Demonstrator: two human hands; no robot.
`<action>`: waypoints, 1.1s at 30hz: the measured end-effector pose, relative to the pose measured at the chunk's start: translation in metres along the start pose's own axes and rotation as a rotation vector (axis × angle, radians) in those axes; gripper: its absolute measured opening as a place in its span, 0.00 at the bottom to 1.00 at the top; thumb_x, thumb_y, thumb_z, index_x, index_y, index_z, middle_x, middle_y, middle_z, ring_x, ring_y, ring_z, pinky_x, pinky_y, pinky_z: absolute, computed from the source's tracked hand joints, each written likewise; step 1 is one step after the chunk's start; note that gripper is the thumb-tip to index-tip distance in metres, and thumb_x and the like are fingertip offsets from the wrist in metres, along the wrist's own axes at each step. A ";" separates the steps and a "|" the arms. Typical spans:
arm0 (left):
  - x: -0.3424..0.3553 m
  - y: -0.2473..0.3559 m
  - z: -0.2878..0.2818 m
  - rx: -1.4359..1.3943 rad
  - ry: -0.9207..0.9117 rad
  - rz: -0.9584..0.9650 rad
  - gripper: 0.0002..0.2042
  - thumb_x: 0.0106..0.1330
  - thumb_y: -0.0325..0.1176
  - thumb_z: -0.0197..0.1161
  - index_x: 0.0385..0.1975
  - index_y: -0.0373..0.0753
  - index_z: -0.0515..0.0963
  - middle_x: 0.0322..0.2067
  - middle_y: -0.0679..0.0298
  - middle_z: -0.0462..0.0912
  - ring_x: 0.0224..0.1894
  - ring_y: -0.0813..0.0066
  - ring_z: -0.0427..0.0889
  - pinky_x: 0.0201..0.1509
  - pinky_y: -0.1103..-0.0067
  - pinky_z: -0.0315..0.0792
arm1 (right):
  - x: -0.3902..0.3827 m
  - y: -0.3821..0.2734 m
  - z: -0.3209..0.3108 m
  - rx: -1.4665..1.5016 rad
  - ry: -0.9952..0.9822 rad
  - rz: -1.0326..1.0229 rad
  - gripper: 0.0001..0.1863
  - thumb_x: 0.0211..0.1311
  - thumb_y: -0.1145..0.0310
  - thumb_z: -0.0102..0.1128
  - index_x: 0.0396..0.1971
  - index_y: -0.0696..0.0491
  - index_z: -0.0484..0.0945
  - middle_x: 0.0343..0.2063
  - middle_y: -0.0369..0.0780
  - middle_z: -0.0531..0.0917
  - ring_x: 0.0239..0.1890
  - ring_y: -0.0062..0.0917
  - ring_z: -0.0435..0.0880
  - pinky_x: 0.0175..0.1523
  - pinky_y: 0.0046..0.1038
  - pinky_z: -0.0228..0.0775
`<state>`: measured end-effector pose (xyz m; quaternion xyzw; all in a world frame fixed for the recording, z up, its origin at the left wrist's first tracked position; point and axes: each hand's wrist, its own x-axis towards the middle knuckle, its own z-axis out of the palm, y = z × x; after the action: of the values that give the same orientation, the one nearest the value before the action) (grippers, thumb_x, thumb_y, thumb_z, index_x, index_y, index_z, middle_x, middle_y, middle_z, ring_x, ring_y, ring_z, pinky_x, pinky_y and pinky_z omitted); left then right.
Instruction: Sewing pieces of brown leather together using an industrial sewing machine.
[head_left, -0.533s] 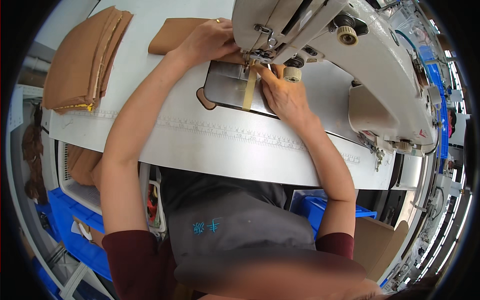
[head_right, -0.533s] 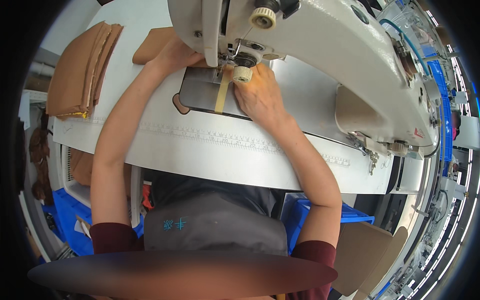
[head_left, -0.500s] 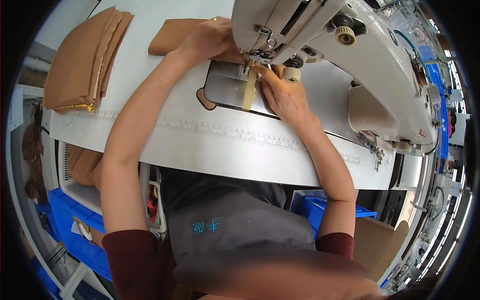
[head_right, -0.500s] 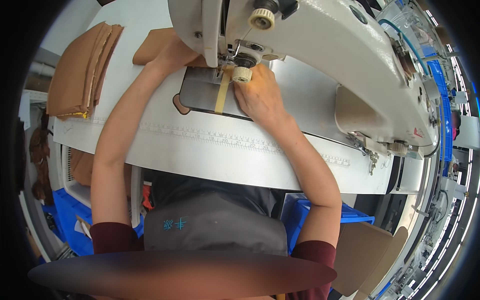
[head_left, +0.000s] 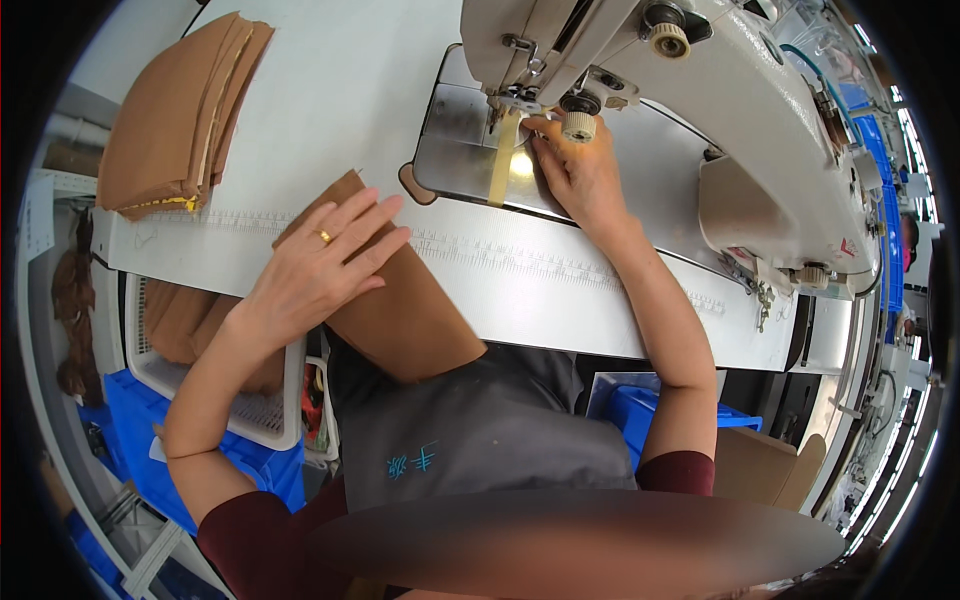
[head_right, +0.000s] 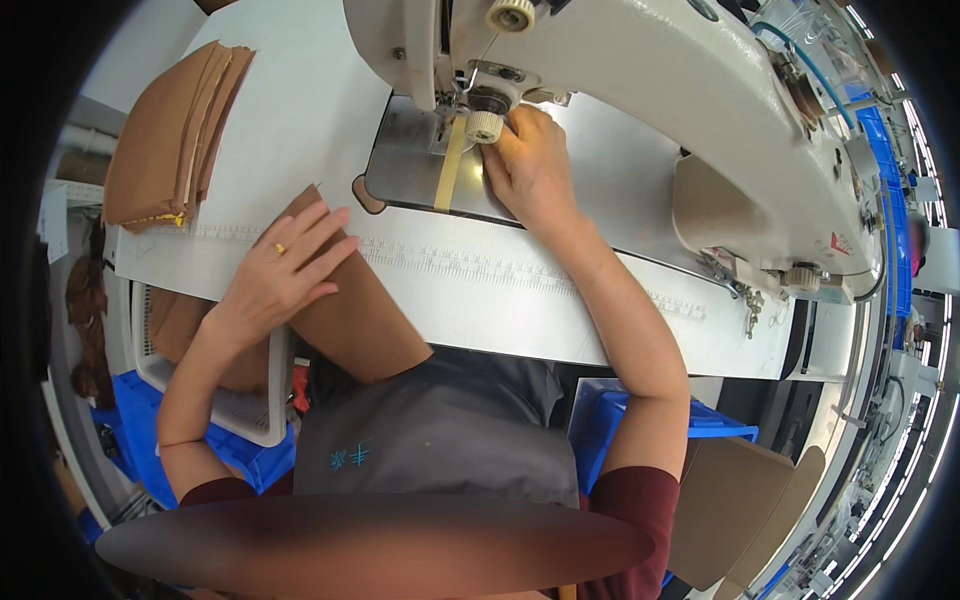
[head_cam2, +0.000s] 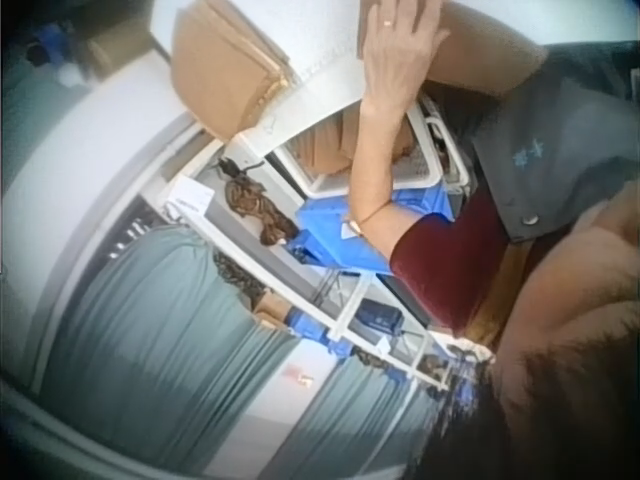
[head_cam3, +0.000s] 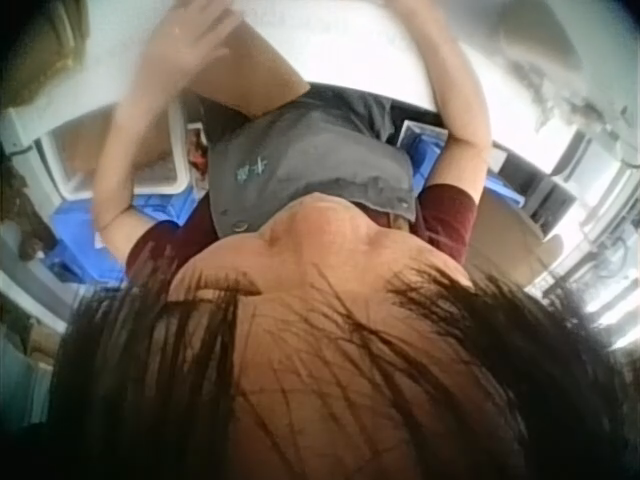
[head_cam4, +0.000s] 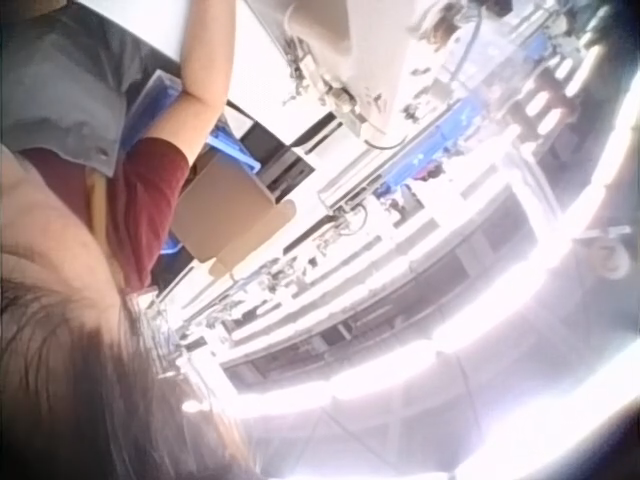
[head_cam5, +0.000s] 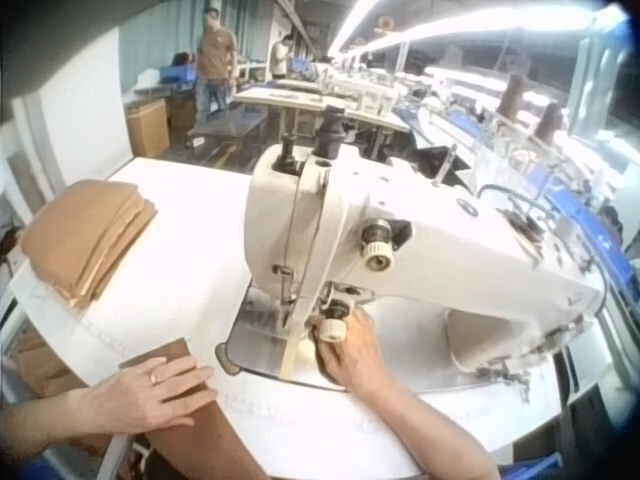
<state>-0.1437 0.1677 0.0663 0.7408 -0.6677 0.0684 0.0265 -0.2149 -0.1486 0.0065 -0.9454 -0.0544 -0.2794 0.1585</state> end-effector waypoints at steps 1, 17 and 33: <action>-0.004 -0.001 0.014 -0.001 -0.002 -0.001 0.21 0.65 0.41 0.60 0.56 0.39 0.72 0.59 0.58 0.71 0.61 0.63 0.72 0.57 0.69 0.71 | 0.000 0.000 -0.001 0.024 0.028 0.009 0.12 0.55 0.75 0.60 0.40 0.54 0.79 0.38 0.45 0.79 0.44 0.42 0.75 0.49 0.40 0.66; 0.033 -0.031 0.044 -0.029 0.337 -0.365 0.20 0.64 0.33 0.62 0.56 0.39 0.75 0.60 0.59 0.73 0.65 0.59 0.67 0.67 0.61 0.58 | -0.082 -0.105 -0.045 0.162 -0.236 -0.054 0.26 0.47 0.79 0.59 0.51 0.52 0.78 0.47 0.43 0.75 0.49 0.36 0.74 0.51 0.34 0.66; 0.070 -0.014 0.069 -0.350 0.376 -0.070 0.15 0.60 0.29 0.63 0.47 0.33 0.80 0.51 0.61 0.81 0.55 0.63 0.78 0.55 0.73 0.76 | -0.083 -0.116 -0.036 0.057 -0.302 -0.073 0.25 0.53 0.70 0.64 0.55 0.47 0.77 0.51 0.42 0.72 0.53 0.35 0.70 0.54 0.35 0.63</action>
<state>-0.1187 0.0912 0.0083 0.7218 -0.6268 0.0872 0.2802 -0.3253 -0.0519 0.0207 -0.9692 -0.1198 -0.1378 0.1652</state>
